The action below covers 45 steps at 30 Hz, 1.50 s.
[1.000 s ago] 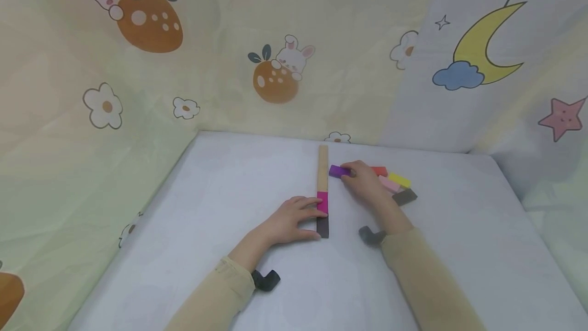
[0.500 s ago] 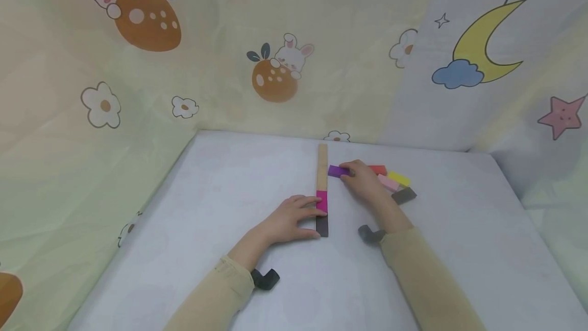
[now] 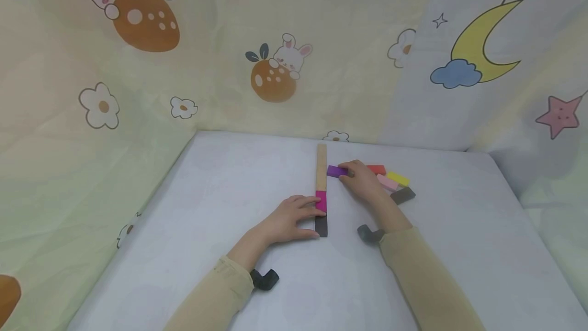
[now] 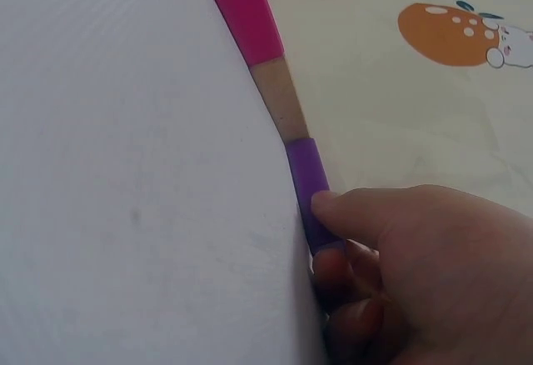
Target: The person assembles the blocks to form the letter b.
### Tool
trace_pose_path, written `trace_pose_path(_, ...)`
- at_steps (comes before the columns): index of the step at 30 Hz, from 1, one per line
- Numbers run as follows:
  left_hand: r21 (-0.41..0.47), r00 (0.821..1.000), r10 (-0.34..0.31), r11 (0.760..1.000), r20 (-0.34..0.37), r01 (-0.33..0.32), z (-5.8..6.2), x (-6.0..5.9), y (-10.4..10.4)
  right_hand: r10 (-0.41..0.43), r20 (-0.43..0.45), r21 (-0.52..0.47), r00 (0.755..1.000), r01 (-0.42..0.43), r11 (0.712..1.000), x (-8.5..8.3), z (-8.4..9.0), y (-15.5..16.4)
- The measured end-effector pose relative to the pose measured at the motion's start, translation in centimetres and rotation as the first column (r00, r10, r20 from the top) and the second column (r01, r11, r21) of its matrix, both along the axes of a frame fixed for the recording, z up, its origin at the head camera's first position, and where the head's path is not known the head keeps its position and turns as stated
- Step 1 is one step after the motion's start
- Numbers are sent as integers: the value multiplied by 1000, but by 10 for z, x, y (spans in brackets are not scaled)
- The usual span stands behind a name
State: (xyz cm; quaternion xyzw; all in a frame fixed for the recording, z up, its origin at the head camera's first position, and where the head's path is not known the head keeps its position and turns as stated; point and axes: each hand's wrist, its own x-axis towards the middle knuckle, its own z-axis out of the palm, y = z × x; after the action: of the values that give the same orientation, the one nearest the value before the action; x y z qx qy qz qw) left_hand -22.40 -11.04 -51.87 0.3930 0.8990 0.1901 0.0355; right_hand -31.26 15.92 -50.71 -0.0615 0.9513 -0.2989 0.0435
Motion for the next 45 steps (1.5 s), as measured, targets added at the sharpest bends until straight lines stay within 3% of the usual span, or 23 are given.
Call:
trace_pose_path(15,-5,999,13,1000,42,-13,-1,0,0,-21,16,8,1000,21,1000,-1,-3,-1)
trace_pose_path(34,-4,1000,10,1000,28,-10,-1,-1,-2,-13,14,-2,1000,13,1000,0,-1,-1)
trace_pose_path(40,7,1000,4,1000,27,-4,-4,-1,-3,-103,25,-61,994,104,993,-2,-7,3)
trace_pose_path(45,9,1000,2,1000,25,-2,-5,-2,-2,-247,-6,-172,969,242,955,-1,-8,12)
